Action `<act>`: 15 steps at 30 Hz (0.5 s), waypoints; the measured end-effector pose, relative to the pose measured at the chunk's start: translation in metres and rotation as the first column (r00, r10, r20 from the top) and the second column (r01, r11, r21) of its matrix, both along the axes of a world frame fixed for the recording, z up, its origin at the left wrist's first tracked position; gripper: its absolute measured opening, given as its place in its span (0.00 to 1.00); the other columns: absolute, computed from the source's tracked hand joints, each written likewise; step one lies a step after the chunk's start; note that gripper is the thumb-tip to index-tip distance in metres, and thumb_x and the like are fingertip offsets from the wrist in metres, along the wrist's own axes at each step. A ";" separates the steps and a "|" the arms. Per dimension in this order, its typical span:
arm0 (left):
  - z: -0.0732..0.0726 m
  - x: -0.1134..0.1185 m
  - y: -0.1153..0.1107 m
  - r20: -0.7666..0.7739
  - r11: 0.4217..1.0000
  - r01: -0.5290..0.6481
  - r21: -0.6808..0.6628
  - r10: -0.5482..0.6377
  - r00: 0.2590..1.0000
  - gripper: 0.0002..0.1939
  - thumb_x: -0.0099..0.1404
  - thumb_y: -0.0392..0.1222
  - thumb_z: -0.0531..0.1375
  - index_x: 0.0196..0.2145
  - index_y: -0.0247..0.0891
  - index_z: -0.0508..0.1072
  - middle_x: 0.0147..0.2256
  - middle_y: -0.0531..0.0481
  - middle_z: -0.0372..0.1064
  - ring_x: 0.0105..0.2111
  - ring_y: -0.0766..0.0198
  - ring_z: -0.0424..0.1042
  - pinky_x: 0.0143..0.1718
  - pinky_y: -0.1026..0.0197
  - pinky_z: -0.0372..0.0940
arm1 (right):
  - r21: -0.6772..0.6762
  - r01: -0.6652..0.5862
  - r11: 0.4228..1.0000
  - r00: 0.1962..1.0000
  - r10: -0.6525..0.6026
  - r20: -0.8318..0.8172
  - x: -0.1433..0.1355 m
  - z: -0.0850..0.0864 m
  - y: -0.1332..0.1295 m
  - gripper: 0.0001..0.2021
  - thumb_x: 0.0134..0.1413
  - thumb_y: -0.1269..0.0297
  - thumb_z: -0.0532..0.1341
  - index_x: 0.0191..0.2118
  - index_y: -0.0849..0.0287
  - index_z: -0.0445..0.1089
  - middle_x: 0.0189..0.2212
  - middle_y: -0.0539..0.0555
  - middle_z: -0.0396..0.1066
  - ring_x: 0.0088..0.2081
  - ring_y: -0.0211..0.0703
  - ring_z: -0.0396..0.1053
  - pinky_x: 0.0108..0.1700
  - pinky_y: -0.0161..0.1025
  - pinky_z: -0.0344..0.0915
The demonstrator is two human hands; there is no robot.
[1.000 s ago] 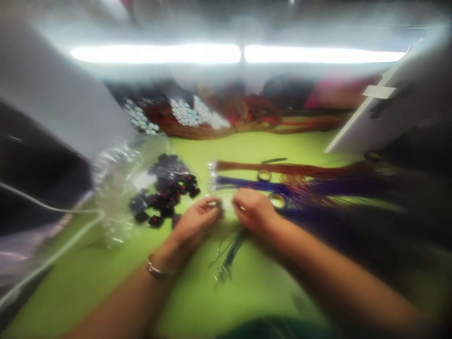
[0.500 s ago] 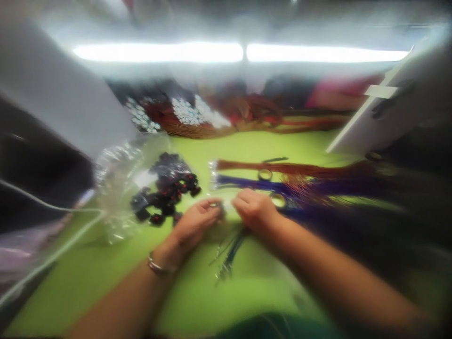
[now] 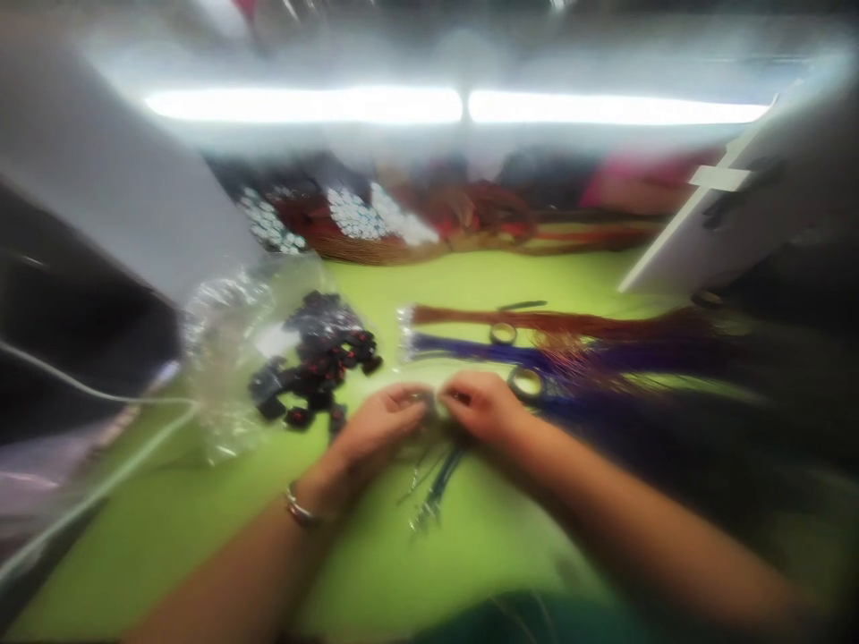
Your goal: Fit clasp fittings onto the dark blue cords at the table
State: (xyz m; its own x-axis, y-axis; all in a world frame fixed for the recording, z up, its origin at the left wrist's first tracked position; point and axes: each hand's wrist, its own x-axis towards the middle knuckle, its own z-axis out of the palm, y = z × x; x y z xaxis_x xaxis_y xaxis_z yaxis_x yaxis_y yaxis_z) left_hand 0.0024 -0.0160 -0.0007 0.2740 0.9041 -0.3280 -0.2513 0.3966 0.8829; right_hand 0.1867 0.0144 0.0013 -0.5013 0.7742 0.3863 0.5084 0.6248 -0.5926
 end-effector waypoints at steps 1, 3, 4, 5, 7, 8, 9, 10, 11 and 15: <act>0.000 0.000 0.000 0.006 1.000 -0.008 -0.006 0.008 1.000 0.19 0.51 0.40 0.67 0.42 0.34 0.72 0.30 0.46 0.72 0.27 0.67 0.71 0.29 0.65 0.64 | -0.079 0.006 0.997 0.998 -0.010 -0.059 0.000 0.001 0.001 0.06 0.51 0.72 0.57 0.27 0.61 0.69 0.22 0.48 0.68 0.26 0.32 0.62 0.30 0.29 0.56; 0.001 -0.001 0.000 0.015 1.000 -0.021 -0.014 0.022 1.000 0.19 0.52 0.40 0.67 0.42 0.35 0.71 0.31 0.47 0.72 0.27 0.67 0.71 0.30 0.65 0.64 | -0.170 0.017 0.985 0.993 -0.036 -0.110 0.000 0.002 0.003 0.05 0.49 0.74 0.57 0.26 0.61 0.69 0.22 0.48 0.68 0.25 0.32 0.62 0.29 0.29 0.56; 0.001 -0.001 0.000 0.015 1.000 -0.024 -0.015 0.025 1.000 0.19 0.52 0.39 0.67 0.42 0.35 0.71 0.31 0.47 0.72 0.28 0.67 0.71 0.30 0.66 0.64 | -0.177 0.020 0.984 0.993 -0.040 -0.108 0.000 0.002 0.004 0.06 0.48 0.75 0.57 0.26 0.61 0.69 0.22 0.48 0.68 0.24 0.32 0.62 0.29 0.29 0.56; 0.001 -0.001 0.000 0.012 1.000 -0.023 -0.014 0.023 1.000 0.19 0.52 0.39 0.67 0.43 0.35 0.71 0.31 0.47 0.72 0.28 0.68 0.71 0.30 0.66 0.64 | -0.162 0.022 0.986 0.995 -0.038 -0.095 -0.001 0.002 0.004 0.06 0.47 0.75 0.57 0.25 0.61 0.68 0.21 0.48 0.68 0.24 0.32 0.61 0.29 0.29 0.56; -0.001 -0.001 0.000 0.001 1.000 -0.007 -0.004 0.007 1.000 0.19 0.52 0.39 0.67 0.43 0.34 0.71 0.32 0.47 0.73 0.28 0.67 0.71 0.31 0.65 0.64 | -0.095 0.021 0.995 0.998 -0.026 -0.052 -0.001 0.002 0.003 0.06 0.47 0.75 0.57 0.24 0.61 0.68 0.22 0.49 0.68 0.24 0.33 0.60 0.29 0.30 0.55; -0.003 -0.001 0.000 -0.005 1.000 0.003 0.007 -0.003 1.000 0.19 0.52 0.39 0.67 0.43 0.34 0.71 0.32 0.46 0.73 0.28 0.67 0.71 0.31 0.64 0.64 | -0.059 0.019 0.998 0.999 -0.021 -0.028 -0.001 0.001 0.002 0.06 0.47 0.75 0.57 0.24 0.61 0.67 0.22 0.49 0.67 0.25 0.33 0.60 0.29 0.30 0.54; -0.004 -0.001 0.001 -0.012 1.000 0.012 0.019 -0.012 1.000 0.19 0.52 0.39 0.67 0.42 0.34 0.72 0.32 0.46 0.73 0.27 0.67 0.71 0.31 0.64 0.65 | -0.029 0.018 0.999 1.000 -0.018 -0.003 -0.002 0.001 0.001 0.06 0.47 0.75 0.57 0.24 0.61 0.67 0.21 0.49 0.67 0.24 0.33 0.59 0.29 0.31 0.54; -0.006 -0.001 0.001 -0.020 0.999 0.021 0.034 -0.020 1.000 0.19 0.52 0.39 0.67 0.42 0.33 0.72 0.32 0.46 0.73 0.27 0.66 0.71 0.31 0.63 0.65 | -0.005 0.021 1.000 1.000 -0.021 0.022 -0.003 0.000 0.000 0.06 0.47 0.75 0.56 0.23 0.61 0.66 0.21 0.50 0.66 0.24 0.33 0.58 0.29 0.31 0.53; -0.007 -0.001 0.002 -0.031 0.998 0.031 0.052 -0.029 0.999 0.19 0.52 0.39 0.67 0.42 0.33 0.72 0.31 0.46 0.73 0.27 0.66 0.71 0.31 0.63 0.65 | 0.011 0.028 1.000 0.999 -0.029 0.045 -0.003 0.000 -0.001 0.06 0.47 0.75 0.56 0.23 0.61 0.66 0.21 0.50 0.66 0.24 0.34 0.57 0.28 0.31 0.53; -0.012 -0.002 0.003 -0.116 0.987 0.092 0.130 -0.077 0.990 0.18 0.53 0.40 0.66 0.42 0.32 0.73 0.30 0.46 0.73 0.26 0.66 0.70 0.30 0.63 0.64 | 0.037 0.076 0.996 0.989 -0.080 0.122 -0.007 -0.004 -0.007 0.06 0.47 0.74 0.56 0.22 0.60 0.64 0.21 0.50 0.65 0.24 0.35 0.55 0.28 0.33 0.51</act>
